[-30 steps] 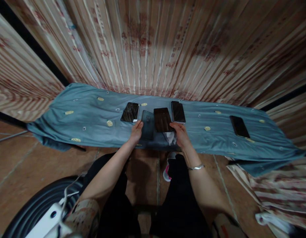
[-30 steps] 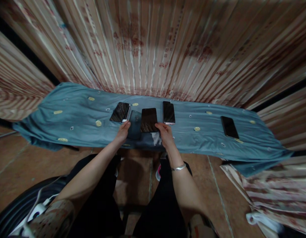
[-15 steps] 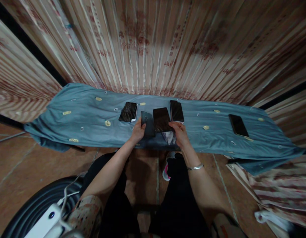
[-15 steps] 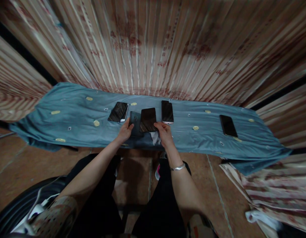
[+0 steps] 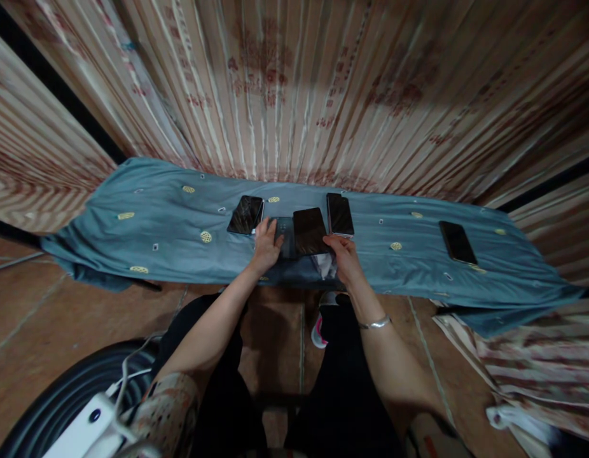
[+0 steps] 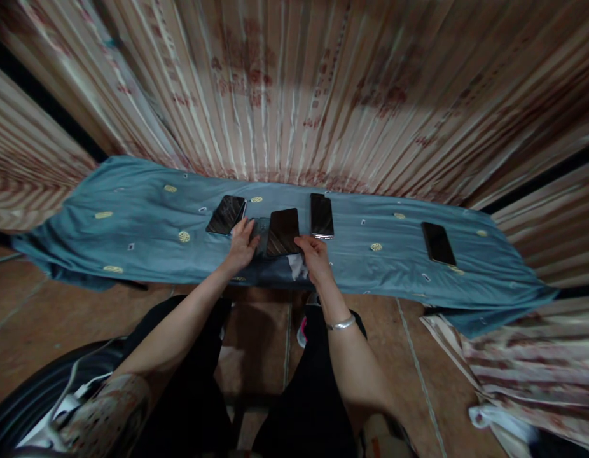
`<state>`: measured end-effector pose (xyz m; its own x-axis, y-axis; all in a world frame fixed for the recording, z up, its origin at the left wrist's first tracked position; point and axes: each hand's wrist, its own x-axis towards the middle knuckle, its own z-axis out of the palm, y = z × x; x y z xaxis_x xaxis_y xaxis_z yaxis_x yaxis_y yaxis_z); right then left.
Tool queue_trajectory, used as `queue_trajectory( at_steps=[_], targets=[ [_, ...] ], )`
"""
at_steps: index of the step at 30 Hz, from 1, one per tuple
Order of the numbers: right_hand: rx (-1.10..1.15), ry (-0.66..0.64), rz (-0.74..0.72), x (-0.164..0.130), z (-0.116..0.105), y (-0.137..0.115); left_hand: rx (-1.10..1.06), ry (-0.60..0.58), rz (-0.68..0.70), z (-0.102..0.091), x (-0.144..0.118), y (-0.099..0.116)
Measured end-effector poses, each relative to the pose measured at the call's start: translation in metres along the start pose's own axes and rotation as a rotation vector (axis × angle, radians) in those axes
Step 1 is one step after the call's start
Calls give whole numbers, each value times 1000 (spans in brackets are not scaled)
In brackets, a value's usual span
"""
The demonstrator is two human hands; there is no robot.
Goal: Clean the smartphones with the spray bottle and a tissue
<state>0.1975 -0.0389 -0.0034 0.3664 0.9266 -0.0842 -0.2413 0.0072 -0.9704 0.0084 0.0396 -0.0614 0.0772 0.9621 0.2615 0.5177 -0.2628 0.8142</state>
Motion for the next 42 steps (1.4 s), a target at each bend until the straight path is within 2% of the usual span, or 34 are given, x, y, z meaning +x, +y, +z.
queue_trajectory(
  at_steps=[3, 6, 7, 11, 17, 21, 24, 26, 30, 33, 36, 38, 42],
  targets=[
    [11, -2, -29, -1, 3, 2, -305, -53, -138, -5, -7, 20],
    [17, -6, -25, -4, 11, 3, -796, -156, -497, -5, -16, 41],
    [17, -12, -15, -5, 15, 4, -941, -191, -576, -5, -18, 47],
    [31, -84, 48, -10, 29, 4, -1321, -207, -735, -11, -20, 68],
    [94, -228, 153, -13, 43, 4, -1432, -178, -734, -22, -18, 78],
    [-42, -270, 84, -13, 43, 6, -1434, -246, -712, -30, -18, 81],
    [-150, -338, 29, -10, 37, 6, -1423, -248, -706, -35, -17, 83],
    [-192, -314, -8, -7, 30, 6, -1417, -224, -710, -38, -17, 82],
    [-170, -104, -59, 5, 15, 5, -1394, -209, -725, -39, -19, 79],
    [-195, 44, -177, 10, 11, 3, -1366, -251, -738, -34, -24, 76],
    [-370, 110, -393, 7, 16, 1, -1334, -289, -776, -24, -31, 73],
    [-502, 68, -516, 1, 25, 2, -1310, -282, -807, -17, -35, 74],
    [-732, -198, -661, -17, 43, 7, -1271, -182, -855, -9, -37, 77]
  ],
)
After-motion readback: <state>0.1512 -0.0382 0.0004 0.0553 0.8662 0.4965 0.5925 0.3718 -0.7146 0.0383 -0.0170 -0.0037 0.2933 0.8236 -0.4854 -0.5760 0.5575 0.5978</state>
